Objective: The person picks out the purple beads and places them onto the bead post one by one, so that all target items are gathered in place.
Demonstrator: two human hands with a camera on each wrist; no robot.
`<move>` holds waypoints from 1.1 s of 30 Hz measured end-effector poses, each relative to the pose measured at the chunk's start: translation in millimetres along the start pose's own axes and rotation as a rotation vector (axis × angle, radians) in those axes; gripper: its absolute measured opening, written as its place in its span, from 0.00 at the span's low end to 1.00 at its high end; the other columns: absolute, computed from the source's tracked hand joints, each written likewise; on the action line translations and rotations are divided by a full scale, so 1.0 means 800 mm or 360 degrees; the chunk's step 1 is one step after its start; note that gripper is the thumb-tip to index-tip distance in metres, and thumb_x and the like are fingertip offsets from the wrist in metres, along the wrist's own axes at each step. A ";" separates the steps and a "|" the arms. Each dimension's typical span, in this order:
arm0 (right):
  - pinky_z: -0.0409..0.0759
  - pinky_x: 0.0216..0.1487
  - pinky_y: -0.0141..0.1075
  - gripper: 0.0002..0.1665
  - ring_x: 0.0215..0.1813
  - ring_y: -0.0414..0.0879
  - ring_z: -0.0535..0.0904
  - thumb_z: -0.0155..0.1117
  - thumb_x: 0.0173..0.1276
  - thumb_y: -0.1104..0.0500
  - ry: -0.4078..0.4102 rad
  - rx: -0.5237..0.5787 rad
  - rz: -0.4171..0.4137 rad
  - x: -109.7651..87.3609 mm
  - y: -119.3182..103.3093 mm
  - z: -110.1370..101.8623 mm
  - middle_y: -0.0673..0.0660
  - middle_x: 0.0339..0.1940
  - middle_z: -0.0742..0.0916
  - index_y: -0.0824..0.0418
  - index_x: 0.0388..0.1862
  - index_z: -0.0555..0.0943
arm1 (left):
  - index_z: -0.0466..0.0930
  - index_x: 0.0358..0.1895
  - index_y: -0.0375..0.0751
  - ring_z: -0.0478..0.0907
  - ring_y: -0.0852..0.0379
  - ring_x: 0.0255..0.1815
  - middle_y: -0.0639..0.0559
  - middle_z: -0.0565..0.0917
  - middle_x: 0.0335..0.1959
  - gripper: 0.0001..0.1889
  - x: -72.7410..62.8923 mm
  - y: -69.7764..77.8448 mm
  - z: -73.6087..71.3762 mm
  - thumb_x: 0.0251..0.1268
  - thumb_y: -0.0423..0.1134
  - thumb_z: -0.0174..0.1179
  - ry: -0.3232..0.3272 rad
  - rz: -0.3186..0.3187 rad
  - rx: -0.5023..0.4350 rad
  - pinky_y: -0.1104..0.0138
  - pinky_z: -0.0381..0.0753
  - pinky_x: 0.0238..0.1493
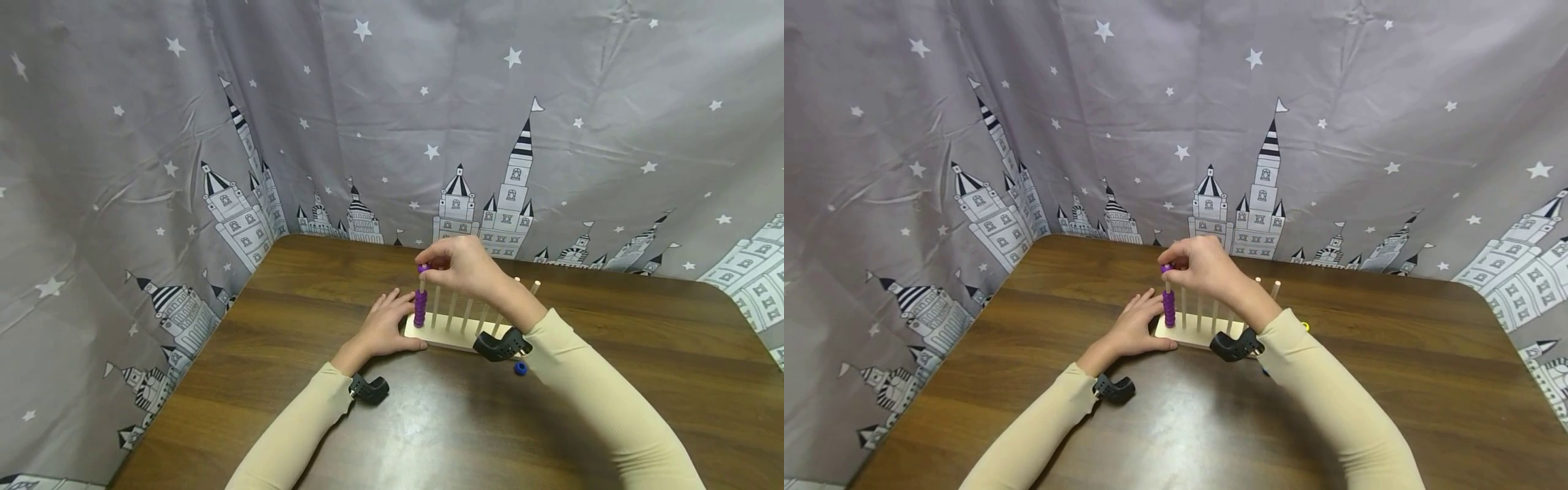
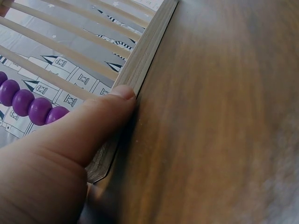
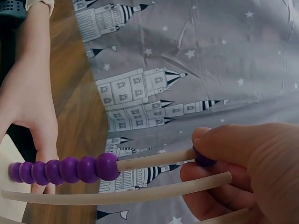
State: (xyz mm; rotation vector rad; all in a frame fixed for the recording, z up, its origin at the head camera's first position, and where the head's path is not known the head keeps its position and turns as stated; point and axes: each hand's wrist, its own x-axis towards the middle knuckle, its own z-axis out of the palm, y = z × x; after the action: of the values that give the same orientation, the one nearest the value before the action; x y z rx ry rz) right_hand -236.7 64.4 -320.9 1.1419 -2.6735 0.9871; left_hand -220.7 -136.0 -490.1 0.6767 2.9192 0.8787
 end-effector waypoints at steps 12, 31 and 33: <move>0.90 0.42 0.35 0.15 0.40 0.51 0.91 0.74 0.60 0.65 -0.0040 0.0042 0.0017 0.001 0.001 0.001 0.61 0.40 0.93 0.67 0.47 0.88 | 0.80 0.62 0.48 0.53 0.33 0.83 0.43 0.67 0.79 0.37 0.001 -0.002 0.001 0.48 0.60 0.74 0.0000 0.0007 0.0028 0.38 0.45 0.83; 0.90 0.45 0.37 0.13 0.41 0.51 0.90 0.75 0.60 0.64 0.0246 0.0134 -0.0165 -0.004 0.009 0.004 0.62 0.42 0.92 0.67 0.44 0.88 | 0.80 0.64 0.48 0.53 0.33 0.83 0.44 0.67 0.79 0.38 0.001 0.000 0.000 0.48 0.59 0.75 -0.0006 0.0005 0.0025 0.37 0.46 0.82; 0.89 0.46 0.37 0.13 0.42 0.51 0.90 0.74 0.60 0.65 0.0323 0.0166 -0.0207 -0.005 0.010 0.004 0.62 0.42 0.92 0.67 0.44 0.88 | 0.80 0.65 0.47 0.53 0.32 0.83 0.44 0.67 0.79 0.39 0.001 0.000 0.000 0.47 0.59 0.76 -0.0009 0.0003 0.0025 0.37 0.46 0.82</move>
State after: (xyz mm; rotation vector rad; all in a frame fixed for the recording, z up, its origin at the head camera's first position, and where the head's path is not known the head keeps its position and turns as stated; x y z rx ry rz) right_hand -238.6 69.1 -329.3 1.1491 -2.3841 1.1633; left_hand -221.4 -136.0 -489.8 0.6819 2.9244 0.8532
